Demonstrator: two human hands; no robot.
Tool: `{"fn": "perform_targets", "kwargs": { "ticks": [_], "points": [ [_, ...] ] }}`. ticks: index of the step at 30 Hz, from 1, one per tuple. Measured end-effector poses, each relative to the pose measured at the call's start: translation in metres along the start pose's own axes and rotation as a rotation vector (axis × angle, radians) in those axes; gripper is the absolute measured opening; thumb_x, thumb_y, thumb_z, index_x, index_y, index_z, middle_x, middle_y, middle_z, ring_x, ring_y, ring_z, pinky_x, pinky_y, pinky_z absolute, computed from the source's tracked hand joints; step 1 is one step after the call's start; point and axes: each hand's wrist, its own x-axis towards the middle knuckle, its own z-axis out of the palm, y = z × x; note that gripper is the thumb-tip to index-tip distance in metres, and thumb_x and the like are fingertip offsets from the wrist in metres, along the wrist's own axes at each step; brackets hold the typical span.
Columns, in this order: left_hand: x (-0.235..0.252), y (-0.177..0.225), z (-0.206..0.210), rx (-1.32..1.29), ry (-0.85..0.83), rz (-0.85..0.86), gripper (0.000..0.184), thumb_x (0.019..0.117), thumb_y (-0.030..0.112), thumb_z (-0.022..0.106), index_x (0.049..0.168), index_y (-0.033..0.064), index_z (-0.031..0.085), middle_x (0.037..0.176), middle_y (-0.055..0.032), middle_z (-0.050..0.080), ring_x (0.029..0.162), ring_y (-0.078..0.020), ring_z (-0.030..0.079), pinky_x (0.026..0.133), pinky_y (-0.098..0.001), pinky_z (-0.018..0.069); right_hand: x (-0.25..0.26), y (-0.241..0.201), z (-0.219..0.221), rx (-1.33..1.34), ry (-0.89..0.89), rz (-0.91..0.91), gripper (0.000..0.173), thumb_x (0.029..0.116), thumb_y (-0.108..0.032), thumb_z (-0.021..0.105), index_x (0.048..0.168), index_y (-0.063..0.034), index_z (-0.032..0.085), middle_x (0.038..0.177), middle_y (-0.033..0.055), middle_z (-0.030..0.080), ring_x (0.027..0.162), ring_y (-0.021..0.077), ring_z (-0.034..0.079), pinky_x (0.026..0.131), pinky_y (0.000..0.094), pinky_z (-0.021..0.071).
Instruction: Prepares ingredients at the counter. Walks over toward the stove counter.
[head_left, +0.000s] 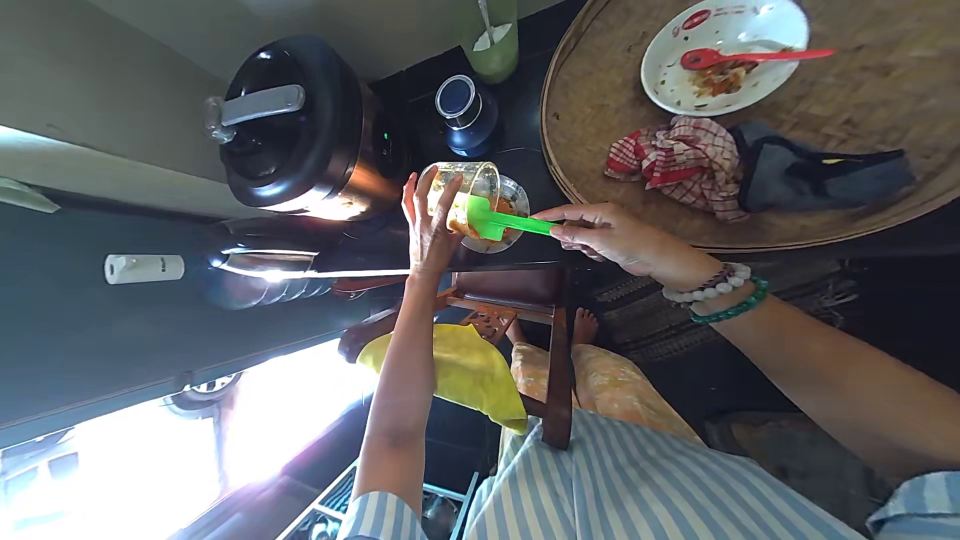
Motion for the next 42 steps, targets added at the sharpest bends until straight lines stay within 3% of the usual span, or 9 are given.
{"fn": "perform_targets", "kwargs": {
  "ticks": [16,22,27,28,30,31,33,36,42],
  "points": [
    [0.001,-0.003,-0.004,0.003,-0.080,-0.070,0.079,0.0677,0.017,0.089,0.141,0.0219,0.060,0.151,-0.0242,0.047,0.144,-0.0518,0.033,0.118,-0.0625,0.0306,-0.006,0.003,-0.014,0.469,-0.106,0.338,0.037,0.1083,-0.013,0.047,0.143,-0.0194,0.056,0.070,-0.0031,0.048,0.044,-0.0014,0.035,0.038,0.0116,0.0283],
    [0.000,-0.010,-0.010,-0.026,-0.008,-0.135,0.090,0.0612,0.020,0.094,0.143,0.0184,0.056,0.153,-0.0235,0.045,0.145,-0.0492,0.034,0.118,-0.0609,0.0310,-0.041,-0.019,-0.014,0.174,0.122,0.166,0.036,0.1060,-0.014,0.054,0.140,-0.0208,0.062,0.075,-0.0020,0.055,0.045,0.0012,0.035,0.039,0.0138,0.0260],
    [0.000,-0.017,-0.020,-0.007,0.066,-0.214,0.091,0.0647,0.032,0.093,0.145,0.0155,0.055,0.152,-0.0220,0.046,0.143,-0.0461,0.036,0.118,-0.0601,0.0314,-0.062,-0.022,0.001,-0.127,0.310,-0.005,0.034,0.1057,-0.021,0.057,0.139,-0.0242,0.064,0.080,0.0017,0.057,0.048,0.0062,0.038,0.040,0.0187,0.0288],
    [0.000,-0.018,-0.021,-0.007,0.094,-0.229,0.093,0.0639,0.034,0.094,0.145,0.0139,0.053,0.151,-0.0226,0.046,0.142,-0.0453,0.038,0.117,-0.0597,0.0322,-0.059,-0.016,0.004,-0.244,0.365,-0.047,0.033,0.1057,-0.023,0.058,0.138,-0.0240,0.065,0.087,0.0036,0.063,0.054,0.0090,0.045,0.045,0.0231,0.0360],
    [-0.001,-0.020,-0.024,-0.016,0.154,-0.264,0.100,0.0610,0.037,0.095,0.147,0.0112,0.050,0.150,-0.0232,0.046,0.141,-0.0426,0.040,0.117,-0.0583,0.0329,-0.050,-0.005,0.012,-0.491,0.432,-0.143,0.033,0.1073,-0.022,0.055,0.138,-0.0192,0.065,0.120,0.0094,0.072,0.088,0.0223,0.068,0.075,0.0453,0.0564],
    [-0.001,-0.021,-0.025,-0.016,0.179,-0.281,0.103,0.0598,0.038,0.095,0.147,0.0098,0.049,0.150,-0.0228,0.046,0.141,-0.0412,0.041,0.117,-0.0576,0.0328,-0.043,0.004,0.017,-0.602,0.460,-0.203,0.034,0.1080,-0.021,0.053,0.139,-0.0168,0.064,0.128,0.0115,0.070,0.103,0.0291,0.071,0.087,0.0551,0.0571],
    [-0.001,-0.022,-0.026,-0.022,0.228,-0.302,0.106,0.0591,0.038,0.096,0.148,0.0065,0.047,0.150,-0.0228,0.047,0.140,-0.0392,0.042,0.116,-0.0550,0.0341,-0.030,0.021,0.030,-0.826,0.520,-0.347,0.034,0.1082,-0.017,0.051,0.138,-0.0146,0.065,0.119,0.0168,0.072,0.097,0.0357,0.073,0.081,0.0583,0.0582],
    [-0.002,-0.023,-0.023,-0.061,0.304,-0.300,0.109,0.0589,0.037,0.097,0.147,0.0027,0.043,0.149,-0.0254,0.046,0.141,-0.0396,0.042,0.118,-0.0534,0.0348,-0.025,0.031,0.039,-1.057,0.544,-0.432,0.041,0.1057,-0.011,0.051,0.143,-0.0217,0.063,0.092,0.0170,0.066,0.071,0.0344,0.065,0.057,0.0492,0.0509],
    [0.002,-0.025,-0.022,-0.133,0.392,-0.281,0.109,0.0589,0.032,0.097,0.144,-0.0056,0.041,0.149,-0.0295,0.044,0.142,-0.0400,0.041,0.120,-0.0486,0.0338,-0.037,0.008,0.033,-1.200,0.527,-0.435,0.045,0.1036,-0.007,0.054,0.144,-0.0247,0.062,0.090,0.0173,0.064,0.069,0.0357,0.063,0.052,0.0475,0.0474]
  ]
}}
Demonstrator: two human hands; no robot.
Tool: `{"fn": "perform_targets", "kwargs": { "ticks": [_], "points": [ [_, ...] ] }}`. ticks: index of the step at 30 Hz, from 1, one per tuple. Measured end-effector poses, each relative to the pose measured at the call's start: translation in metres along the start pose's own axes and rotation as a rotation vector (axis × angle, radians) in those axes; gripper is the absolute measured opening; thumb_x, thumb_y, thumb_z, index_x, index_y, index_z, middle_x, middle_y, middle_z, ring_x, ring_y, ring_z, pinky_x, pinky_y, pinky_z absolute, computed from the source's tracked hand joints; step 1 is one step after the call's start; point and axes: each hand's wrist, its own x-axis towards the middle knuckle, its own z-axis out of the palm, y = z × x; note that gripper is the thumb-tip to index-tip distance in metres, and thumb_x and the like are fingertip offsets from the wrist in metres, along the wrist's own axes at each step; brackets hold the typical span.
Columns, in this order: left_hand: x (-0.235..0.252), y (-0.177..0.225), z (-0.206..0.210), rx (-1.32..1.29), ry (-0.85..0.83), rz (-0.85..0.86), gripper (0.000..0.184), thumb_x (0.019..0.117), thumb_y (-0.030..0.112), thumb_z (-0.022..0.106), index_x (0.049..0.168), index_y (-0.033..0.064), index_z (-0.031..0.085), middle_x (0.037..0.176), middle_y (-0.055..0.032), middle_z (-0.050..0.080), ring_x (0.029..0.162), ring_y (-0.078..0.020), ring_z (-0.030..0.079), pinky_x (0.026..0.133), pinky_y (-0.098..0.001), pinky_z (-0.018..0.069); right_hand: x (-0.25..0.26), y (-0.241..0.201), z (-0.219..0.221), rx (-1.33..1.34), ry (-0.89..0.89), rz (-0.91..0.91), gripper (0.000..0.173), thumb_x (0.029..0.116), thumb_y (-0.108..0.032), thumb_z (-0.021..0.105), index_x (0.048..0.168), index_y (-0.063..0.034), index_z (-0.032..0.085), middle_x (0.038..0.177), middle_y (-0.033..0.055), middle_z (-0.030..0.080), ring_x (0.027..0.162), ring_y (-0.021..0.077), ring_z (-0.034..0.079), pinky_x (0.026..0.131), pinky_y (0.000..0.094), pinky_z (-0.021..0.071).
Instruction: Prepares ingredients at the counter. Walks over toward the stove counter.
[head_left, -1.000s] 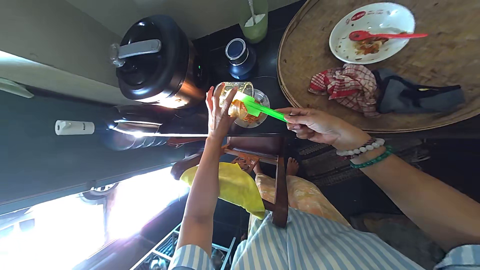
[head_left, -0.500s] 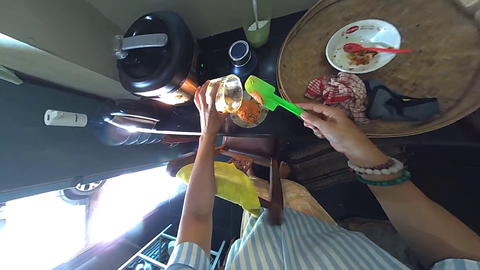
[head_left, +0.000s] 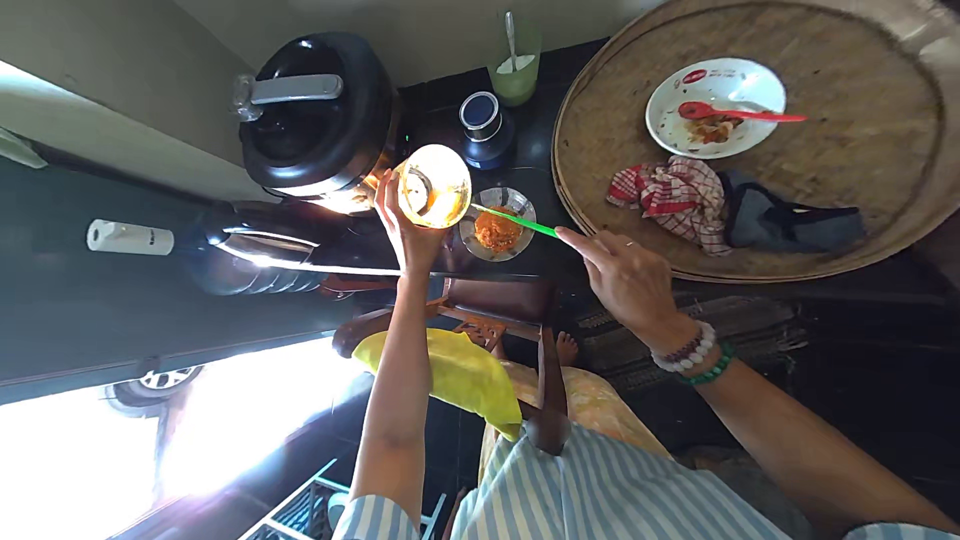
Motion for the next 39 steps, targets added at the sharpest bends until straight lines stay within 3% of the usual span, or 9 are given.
{"fn": "perform_targets", "kwargs": {
  "ticks": [4,8,12,15,18,21,25,35,39],
  "points": [
    [-0.001,0.000,0.000,-0.111,0.055,-0.016,0.111,0.0605,0.028,0.096,0.145,-0.0100,0.035,0.148,-0.0323,0.043,0.141,-0.0390,0.042,0.120,-0.0466,0.0358,0.002,-0.015,-0.068,0.026,0.034,0.024,0.041,0.1066,-0.013,0.050,0.144,-0.0229,0.062,0.092,0.0196,0.066,0.071,0.0390,0.064,0.054,0.0536,0.0485],
    [-0.002,0.012,0.001,-0.235,0.089,-0.050,0.120,0.0582,0.025,0.096,0.147,-0.0123,0.024,0.149,-0.0338,0.040,0.141,-0.0356,0.042,0.121,-0.0424,0.0331,0.019,-0.039,-0.111,0.045,0.118,-0.049,0.039,0.1065,-0.013,0.049,0.141,-0.0193,0.065,0.090,0.0185,0.067,0.071,0.0372,0.064,0.054,0.0501,0.0464],
    [-0.011,0.018,0.005,-0.317,0.067,-0.076,0.125,0.0550,0.023,0.097,0.147,-0.0096,0.019,0.150,-0.0300,0.040,0.141,-0.0327,0.044,0.120,-0.0416,0.0355,0.046,-0.068,-0.114,-0.017,0.069,-0.132,0.042,0.1026,-0.007,0.054,0.141,-0.0197,0.065,0.083,0.0161,0.060,0.066,0.0353,0.060,0.048,0.0444,0.0418],
    [-0.017,0.016,0.008,-0.324,0.025,-0.044,0.122,0.0562,0.026,0.097,0.149,-0.0083,0.025,0.152,-0.0285,0.042,0.142,-0.0352,0.044,0.121,-0.0458,0.0357,0.062,-0.086,-0.104,-0.053,0.001,-0.125,0.037,0.1031,-0.011,0.056,0.138,-0.0184,0.066,0.081,0.0121,0.059,0.063,0.0303,0.059,0.047,0.0409,0.0411],
    [-0.016,0.025,0.010,-0.345,-0.008,-0.037,0.123,0.0553,0.023,0.098,0.147,-0.0083,0.022,0.149,-0.0290,0.042,0.139,-0.0317,0.046,0.120,-0.0417,0.0366,0.070,-0.099,-0.109,-0.069,-0.042,-0.114,0.031,0.1023,-0.014,0.057,0.131,-0.0145,0.069,0.079,0.0109,0.060,0.059,0.0277,0.059,0.046,0.0386,0.0403],
    [-0.015,0.028,0.009,-0.427,-0.089,-0.109,0.135,0.0475,0.026,0.101,0.149,-0.0097,0.019,0.147,-0.0295,0.042,0.138,-0.0296,0.047,0.118,-0.0382,0.0390,0.072,-0.103,-0.131,-0.126,-0.050,-0.129,0.030,0.1015,-0.009,0.057,0.129,-0.0122,0.070,0.082,0.0152,0.061,0.066,0.0342,0.061,0.049,0.0433,0.0425],
    [-0.012,0.035,0.005,-0.477,-0.197,-0.129,0.136,0.0486,0.027,0.101,0.150,-0.0104,0.018,0.149,-0.0295,0.041,0.139,-0.0292,0.046,0.118,-0.0382,0.0398,0.082,-0.100,-0.139,-0.254,0.040,-0.202,0.039,0.1000,0.001,0.049,0.132,-0.0108,0.067,0.089,0.0189,0.057,0.078,0.0389,0.059,0.059,0.0477,0.0397],
    [-0.011,0.026,0.012,-0.168,-0.163,0.208,0.087,0.0712,0.022,0.091,0.142,0.0076,0.043,0.146,-0.0285,0.046,0.142,-0.0399,0.042,0.118,-0.0508,0.0368,0.079,-0.093,-0.107,-0.308,-0.062,-0.177,0.024,0.0976,0.003,0.055,0.114,-0.0039,0.071,0.087,0.0202,0.057,0.078,0.0389,0.060,0.058,0.0463,0.0412],
    [-0.007,0.023,0.005,0.007,-0.188,0.303,0.075,0.0744,0.026,0.088,0.139,0.0136,0.052,0.147,-0.0273,0.048,0.142,-0.0457,0.040,0.117,-0.0585,0.0342,0.072,-0.074,-0.097,-0.226,-0.067,-0.230,0.031,0.0973,0.003,0.056,0.122,-0.0089,0.071,0.093,0.0207,0.059,0.085,0.0413,0.060,0.064,0.0499,0.0443]
  ]
}}
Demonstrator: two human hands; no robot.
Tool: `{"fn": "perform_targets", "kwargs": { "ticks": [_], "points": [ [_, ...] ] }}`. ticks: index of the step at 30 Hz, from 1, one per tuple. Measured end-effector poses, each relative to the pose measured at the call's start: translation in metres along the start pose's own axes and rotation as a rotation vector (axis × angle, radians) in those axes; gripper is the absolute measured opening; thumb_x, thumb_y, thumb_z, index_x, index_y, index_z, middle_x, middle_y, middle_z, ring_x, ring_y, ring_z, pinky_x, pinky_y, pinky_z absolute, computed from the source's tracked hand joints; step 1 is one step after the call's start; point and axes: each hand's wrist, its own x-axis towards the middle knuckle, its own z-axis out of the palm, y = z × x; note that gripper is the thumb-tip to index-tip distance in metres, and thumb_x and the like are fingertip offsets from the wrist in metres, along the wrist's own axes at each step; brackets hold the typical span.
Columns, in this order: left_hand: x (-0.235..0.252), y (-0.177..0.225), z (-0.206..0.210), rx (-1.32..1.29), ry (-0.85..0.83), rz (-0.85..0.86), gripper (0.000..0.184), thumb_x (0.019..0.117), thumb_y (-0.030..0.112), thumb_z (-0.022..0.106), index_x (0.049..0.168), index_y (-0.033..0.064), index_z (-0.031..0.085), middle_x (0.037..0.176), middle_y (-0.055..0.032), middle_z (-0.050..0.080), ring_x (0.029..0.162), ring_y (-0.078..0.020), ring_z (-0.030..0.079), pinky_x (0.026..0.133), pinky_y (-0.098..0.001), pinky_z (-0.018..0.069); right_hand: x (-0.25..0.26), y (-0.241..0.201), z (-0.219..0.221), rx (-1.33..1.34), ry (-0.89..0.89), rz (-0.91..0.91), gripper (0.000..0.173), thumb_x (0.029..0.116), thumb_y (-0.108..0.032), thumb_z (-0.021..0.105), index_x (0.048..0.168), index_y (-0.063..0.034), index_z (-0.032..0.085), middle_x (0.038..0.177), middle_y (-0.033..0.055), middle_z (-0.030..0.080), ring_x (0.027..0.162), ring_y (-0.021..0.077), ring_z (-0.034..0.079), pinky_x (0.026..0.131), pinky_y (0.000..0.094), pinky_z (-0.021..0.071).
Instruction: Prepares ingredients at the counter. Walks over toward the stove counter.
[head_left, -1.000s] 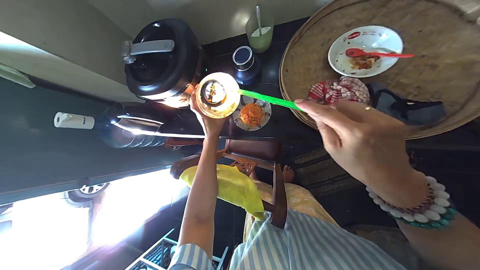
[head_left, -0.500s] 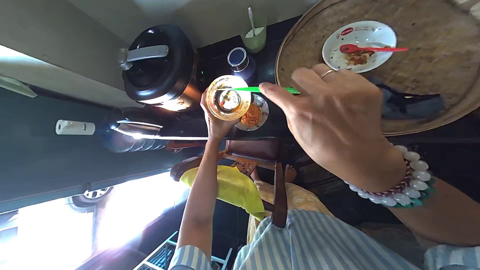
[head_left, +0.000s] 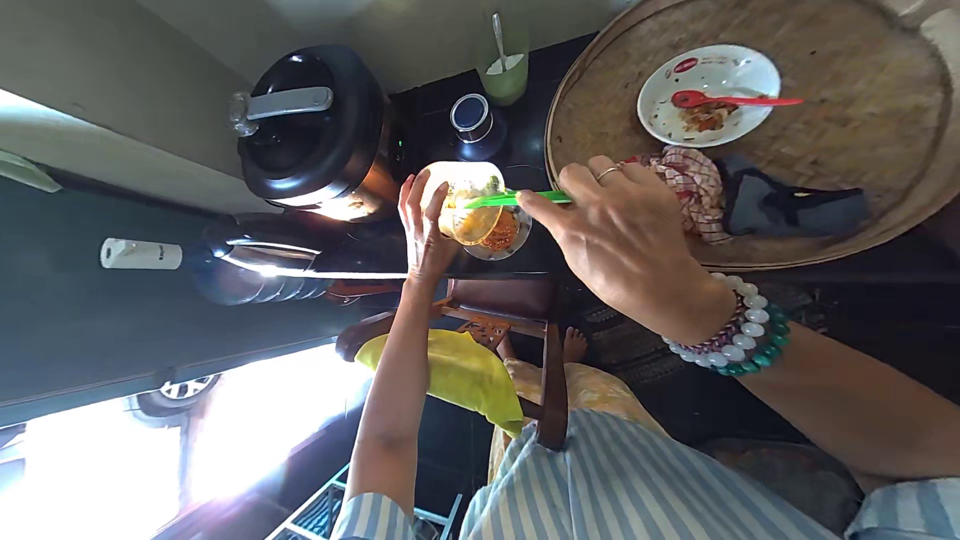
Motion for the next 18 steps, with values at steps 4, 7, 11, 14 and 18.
{"fn": "perform_targets", "kwargs": {
  "ticks": [4,7,11,14,18],
  "points": [
    [0.009,0.002,-0.011,0.167,-0.143,0.184,0.062,0.0816,0.015,0.079,0.137,0.0313,0.058,0.145,-0.0264,0.050,0.140,-0.0553,0.036,0.113,-0.0773,0.0183,-0.002,0.022,0.052,0.117,0.165,-0.078,0.040,0.1012,0.001,0.051,0.132,-0.0171,0.068,0.093,0.0198,0.059,0.085,0.0406,0.060,0.068,0.0490,0.0451],
    [0.015,0.001,-0.016,0.283,-0.277,0.314,0.066,0.0843,0.009,0.077,0.140,0.0386,0.057,0.146,-0.0257,0.051,0.136,-0.0602,0.038,0.105,-0.0857,0.0181,-0.008,0.041,0.093,0.232,0.224,-0.071,0.045,0.1005,0.002,0.053,0.135,-0.0233,0.068,0.096,0.0197,0.061,0.089,0.0402,0.061,0.072,0.0481,0.0495],
    [0.024,-0.005,-0.020,0.379,-0.369,0.458,0.067,0.0878,0.008,0.073,0.142,0.0424,0.055,0.147,-0.0209,0.054,0.137,-0.0570,0.041,0.103,-0.0867,0.0174,-0.036,0.051,0.119,0.388,0.177,0.026,0.049,0.0962,0.004,0.060,0.135,-0.0244,0.069,0.100,0.0198,0.063,0.092,0.0407,0.062,0.073,0.0501,0.0516],
    [0.031,-0.005,-0.020,0.429,-0.384,0.492,0.067,0.0895,0.009,0.072,0.144,0.0441,0.053,0.147,-0.0186,0.054,0.138,-0.0564,0.040,0.103,-0.0863,0.0174,-0.063,0.052,0.126,0.408,0.192,0.099,0.046,0.0971,0.002,0.062,0.134,-0.0244,0.070,0.101,0.0195,0.064,0.092,0.0413,0.064,0.071,0.0511,0.0530],
    [0.039,0.000,-0.021,0.448,-0.408,0.492,0.065,0.0912,0.007,0.070,0.144,0.0415,0.055,0.148,-0.0208,0.052,0.136,-0.0602,0.040,0.101,-0.0886,0.0182,-0.074,0.046,0.131,0.432,0.258,0.204,0.047,0.0976,0.002,0.060,0.136,-0.0233,0.068,0.104,0.0199,0.064,0.094,0.0391,0.064,0.073,0.0487,0.0534]
  ]
}}
